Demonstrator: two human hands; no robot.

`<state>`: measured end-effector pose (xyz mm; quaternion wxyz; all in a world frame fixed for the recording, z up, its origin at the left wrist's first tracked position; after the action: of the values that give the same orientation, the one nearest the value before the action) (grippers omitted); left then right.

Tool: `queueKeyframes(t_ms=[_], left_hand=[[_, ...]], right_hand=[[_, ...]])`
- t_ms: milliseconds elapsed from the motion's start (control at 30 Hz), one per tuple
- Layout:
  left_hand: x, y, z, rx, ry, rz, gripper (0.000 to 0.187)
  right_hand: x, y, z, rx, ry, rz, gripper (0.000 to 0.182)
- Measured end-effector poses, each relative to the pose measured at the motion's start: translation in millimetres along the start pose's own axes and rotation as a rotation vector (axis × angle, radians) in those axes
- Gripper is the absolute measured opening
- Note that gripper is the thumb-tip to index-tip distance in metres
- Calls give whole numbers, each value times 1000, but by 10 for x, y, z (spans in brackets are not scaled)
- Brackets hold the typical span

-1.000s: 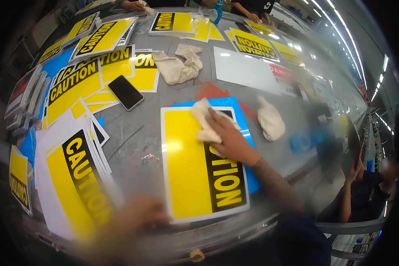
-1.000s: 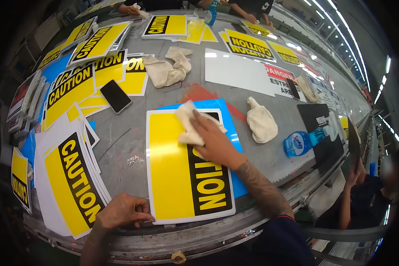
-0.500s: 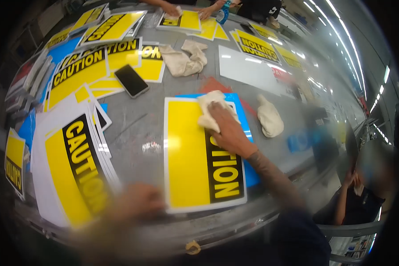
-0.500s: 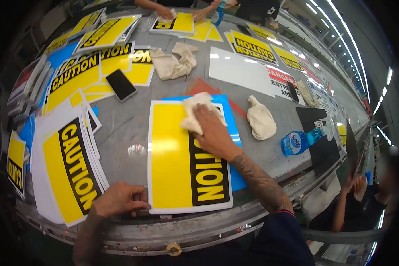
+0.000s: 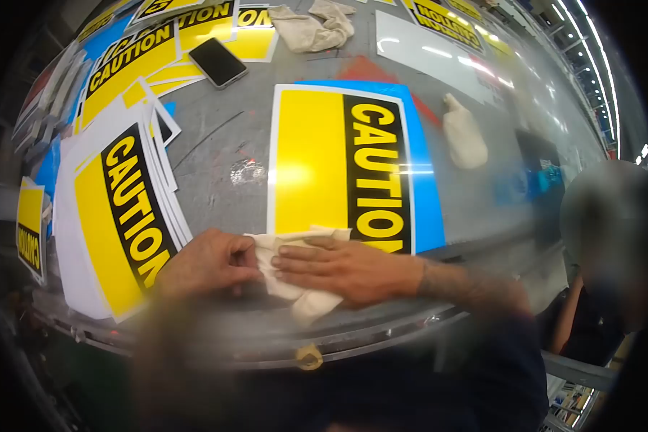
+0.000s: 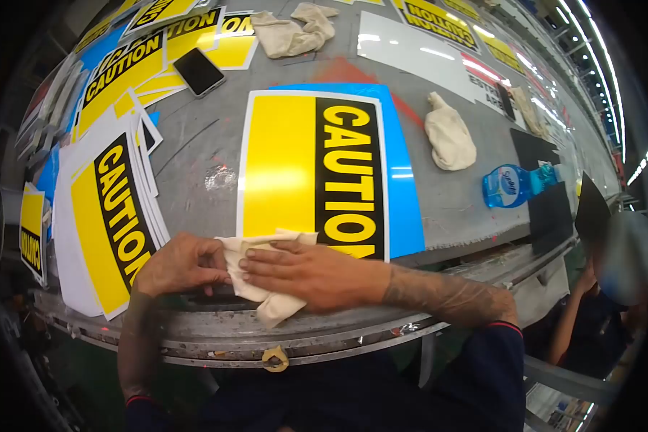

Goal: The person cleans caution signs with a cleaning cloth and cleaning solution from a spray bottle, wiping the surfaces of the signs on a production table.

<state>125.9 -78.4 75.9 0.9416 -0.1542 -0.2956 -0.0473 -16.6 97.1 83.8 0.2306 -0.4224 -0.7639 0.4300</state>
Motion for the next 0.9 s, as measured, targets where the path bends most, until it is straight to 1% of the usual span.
queueKeyframes(t_ms=[33, 67, 100, 133, 167, 200, 233, 300, 367, 433, 467, 500, 567, 633, 700, 733, 767, 833, 867, 900], left_hand=[[-3, 9, 12, -25, 0, -10, 26], [-15, 10, 49, -32, 10, -19, 27], [-1, 17, 28, -5, -17, -3, 28], [7, 31, 13, 18, -40, 6, 29], [6, 42, 10, 40, -54, 17, 29], [25, 49, 28, 39, -20, 39, 31], [47, 57, 28, 16, -16, 51, 31], [85, 57, 10, 0, -3, 106, 31], [73, 49, 6, -15, 24, 114, 30], [31, 42, 31, -15, 24, 85, 30], [24, 38, 63, -4, 14, 83, 29], [8, 40, 65, 4, 6, 82, 29], [8, 42, 19, 23, -9, 81, 29], [19, 46, 24, -29, -4, 113, 30], [52, 64, 22, -48, -18, 149, 30], [52, 61, 26, -64, -22, 152, 30], [45, 50, 40, -81, -5, 159, 30], [22, 69, 64, -103, 28, 162, 30], [20, 70, 79, -79, 9, 169, 31], [15, 107, 64, -69, 21, 166, 31]], right_hand=[[34, -16, 69, -26, -3, -31, 73], [25, -113, 361, -71, 135, 27, 73], [40, -361, 631, -61, 241, 153, 80], [153, -508, 1035, -8, 298, 315, 83], [277, -739, 1270, 64, 426, 386, 79], [380, -801, 1430, 388, 406, 391, 78], [500, -723, 1430, 297, 394, 418, 76], [606, -510, 916, 149, 404, 325, 73], [620, -138, 316, 113, 403, 37, 73], [778, -28, -82, 64, 188, -113, 67], [900, -83, 55, 35, 204, -65, 67], [1038, -161, 296, -34, 339, 8, 72], [1164, -190, 438, -53, 472, 92, 77], [1208, -289, 559, -48, 576, 163, 81], [981, -54, 34, -18, 340, -1, 76], [971, 37, -153, -14, 238, -15, 72], [1031, 52, -142, -50, 218, -46, 76], [1235, -141, 196, -90, 363, 69, 82], [1309, -292, 304, 11, 511, 74, 83], [1339, -215, 229, -3, 493, 71, 85]])
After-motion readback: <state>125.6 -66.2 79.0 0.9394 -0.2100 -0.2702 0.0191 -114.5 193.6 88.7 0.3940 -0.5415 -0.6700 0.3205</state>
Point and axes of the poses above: each hand's wrist, its own x-axis away from the middle knuckle, its own y-axis out of the palm, z = x × y, the point moved 6 cm from there along -x, towards the middle knuckle, and after that the axes turned 5 degrees about -z, right-handed, at the moved point
